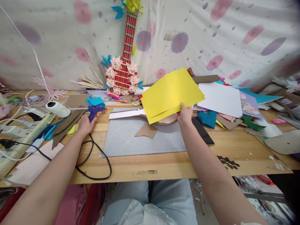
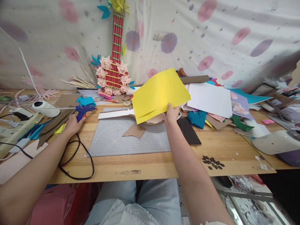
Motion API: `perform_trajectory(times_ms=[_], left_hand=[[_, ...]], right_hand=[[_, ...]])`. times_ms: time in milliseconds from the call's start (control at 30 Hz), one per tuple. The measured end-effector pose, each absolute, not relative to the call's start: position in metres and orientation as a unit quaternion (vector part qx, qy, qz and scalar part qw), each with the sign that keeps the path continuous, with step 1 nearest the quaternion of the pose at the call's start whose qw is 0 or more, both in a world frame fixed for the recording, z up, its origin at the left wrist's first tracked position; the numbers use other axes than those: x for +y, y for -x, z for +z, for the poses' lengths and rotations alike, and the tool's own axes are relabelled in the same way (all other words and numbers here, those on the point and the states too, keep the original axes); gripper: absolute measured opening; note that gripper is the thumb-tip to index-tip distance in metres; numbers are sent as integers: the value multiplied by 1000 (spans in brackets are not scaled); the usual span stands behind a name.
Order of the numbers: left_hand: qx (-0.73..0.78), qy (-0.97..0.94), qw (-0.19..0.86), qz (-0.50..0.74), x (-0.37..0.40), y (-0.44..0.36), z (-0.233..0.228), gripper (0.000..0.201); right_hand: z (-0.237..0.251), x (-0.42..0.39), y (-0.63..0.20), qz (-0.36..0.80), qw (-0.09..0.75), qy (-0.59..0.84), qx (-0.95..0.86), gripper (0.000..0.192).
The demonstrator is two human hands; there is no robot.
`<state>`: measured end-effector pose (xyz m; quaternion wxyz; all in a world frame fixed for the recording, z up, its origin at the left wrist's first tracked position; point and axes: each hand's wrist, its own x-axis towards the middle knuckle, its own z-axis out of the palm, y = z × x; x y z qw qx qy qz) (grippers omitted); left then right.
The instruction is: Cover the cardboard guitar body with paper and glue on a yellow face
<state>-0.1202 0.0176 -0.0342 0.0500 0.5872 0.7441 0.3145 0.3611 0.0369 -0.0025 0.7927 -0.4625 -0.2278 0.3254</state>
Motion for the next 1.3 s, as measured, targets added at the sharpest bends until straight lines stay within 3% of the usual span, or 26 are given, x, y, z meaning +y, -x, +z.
perform_trajectory(times_ms=[267, 433, 533, 700, 900, 967, 1033, 1167, 1300], left_hand=[[769, -555, 36, 314, -7, 104, -26, 36], [692, -500, -78, 514, -29, 77, -7, 25], [617, -535, -47, 575, -26, 39, 16, 18], [556, -603, 176, 544, -4, -46, 42, 15], [450, -397, 590, 541, -6, -98, 26, 29], [392, -367, 666, 517, -9, -98, 22, 32], [393, -365, 656, 531, -11, -94, 19, 32], [503, -400, 503, 579, -6, -82, 17, 36], [520, -462, 404, 593, -3, -66, 16, 39]], right_hand=[[4, 32, -382, 366, 793, 441, -205, 27], [23, 22, -379, 443, 767, 418, -204, 24], [34, 17, -366, 496, 729, 404, -244, 16], [53, 12, -339, 555, 670, 376, -319, 9], [60, 15, -326, 557, 678, 361, -316, 8], [55, 17, -324, 539, 694, 363, -310, 13], [47, 19, -322, 529, 704, 364, -304, 19], [34, 20, -323, 524, 708, 390, -268, 29], [32, 21, -329, 487, 700, 451, -264, 25]])
